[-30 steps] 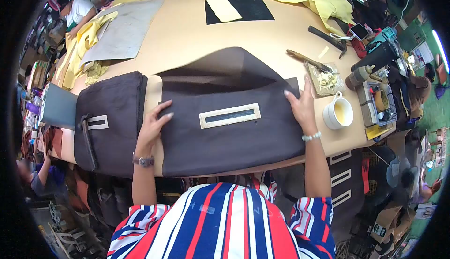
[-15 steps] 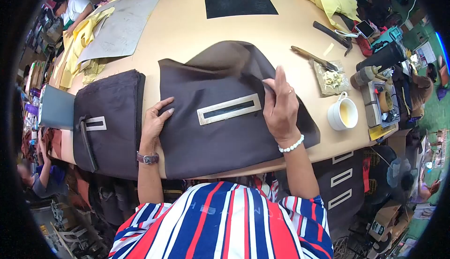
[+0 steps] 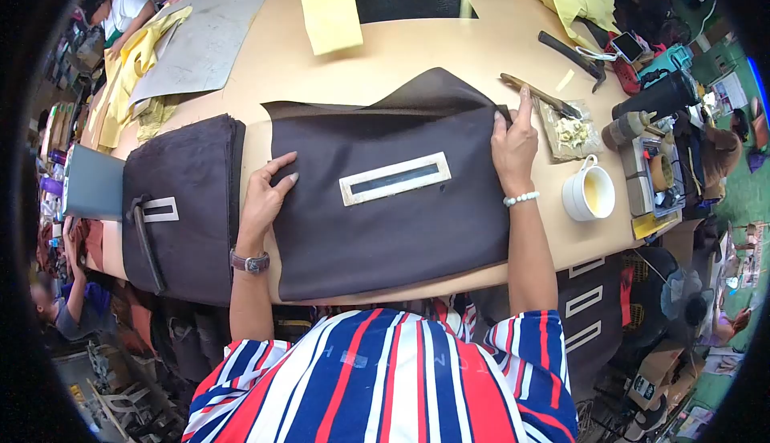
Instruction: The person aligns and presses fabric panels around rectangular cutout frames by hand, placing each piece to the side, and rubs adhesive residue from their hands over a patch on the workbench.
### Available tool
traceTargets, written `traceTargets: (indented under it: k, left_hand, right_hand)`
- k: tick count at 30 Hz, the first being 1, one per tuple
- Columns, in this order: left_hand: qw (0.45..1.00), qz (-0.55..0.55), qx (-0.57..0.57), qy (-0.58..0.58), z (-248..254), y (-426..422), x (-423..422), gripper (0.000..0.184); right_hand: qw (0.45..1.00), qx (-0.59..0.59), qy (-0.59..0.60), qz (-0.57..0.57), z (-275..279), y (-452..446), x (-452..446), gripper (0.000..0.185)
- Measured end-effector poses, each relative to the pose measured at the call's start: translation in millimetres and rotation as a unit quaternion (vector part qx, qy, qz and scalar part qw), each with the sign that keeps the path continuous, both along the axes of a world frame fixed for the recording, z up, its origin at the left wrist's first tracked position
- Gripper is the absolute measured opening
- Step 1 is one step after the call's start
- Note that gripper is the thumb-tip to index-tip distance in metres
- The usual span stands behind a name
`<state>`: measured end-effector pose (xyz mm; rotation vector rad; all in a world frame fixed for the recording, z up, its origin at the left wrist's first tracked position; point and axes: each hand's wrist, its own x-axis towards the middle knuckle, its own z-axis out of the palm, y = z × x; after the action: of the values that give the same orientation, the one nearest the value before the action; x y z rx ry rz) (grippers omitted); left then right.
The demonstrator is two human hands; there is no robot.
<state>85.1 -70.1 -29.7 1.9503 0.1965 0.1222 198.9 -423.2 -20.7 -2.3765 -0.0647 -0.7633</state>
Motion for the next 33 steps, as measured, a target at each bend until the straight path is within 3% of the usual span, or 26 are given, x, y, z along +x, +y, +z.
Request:
traceTargets:
  k: [5, 10, 13, 14, 17, 18, 22, 25, 28, 31, 33]
  left_hand:
    - [0.999, 0.045, -0.01, -0.008, -2, 1, 15, 0.032]
    - [0.997, 0.07, 0.0, -0.03, -14, 3, 18, 0.031]
    - [0.996, 0.073, 0.007, -0.056, -10, -1, 15, 0.031]
    - [0.997, 0.07, -0.004, -0.043, -7, -3, 15, 0.031]
    - [0.997, 0.067, -0.013, -0.026, -5, -1, 14, 0.03]
    - [0.997, 0.065, 0.0, -0.035, -7, -1, 14, 0.03]
    - [0.997, 0.067, 0.003, -0.037, -8, 0, 16, 0.028]
    - [0.998, 0.054, 0.019, -0.039, 2, -2, 18, 0.028]
    - [0.995, 0.064, 0.07, -0.023, 4, 2, 24, 0.027]
    - [0.982, 0.095, 0.13, -0.097, -3, 6, 40, 0.027]
    - [0.984, 0.118, 0.114, -0.075, -2, 8, 50, 0.024]
  right_hand:
    - [1.0, -0.006, -0.009, 0.028, -6, 5, 24, 0.061]
    - [0.993, 0.066, 0.094, 0.005, -9, 6, 44, 0.056]
    - [0.99, 0.102, -0.007, 0.097, -11, 19, 44, 0.056]
    - [0.988, 0.118, 0.024, 0.093, 0, 25, 30, 0.057]
    - [0.983, 0.132, -0.042, 0.121, 12, 39, 1, 0.058]
    - [0.977, 0.065, -0.148, 0.138, 8, 40, -2, 0.06]
    - [0.982, -0.077, -0.147, 0.089, -6, 25, 10, 0.065]
    - [0.992, -0.081, 0.095, -0.023, -5, 15, 21, 0.073]
    - [0.992, -0.101, 0.071, -0.018, -14, 10, 37, 0.076]
    - [0.993, -0.107, 0.048, -0.017, -18, 9, 53, 0.077]
    - [0.995, -0.091, 0.04, -0.013, -18, 9, 63, 0.077]
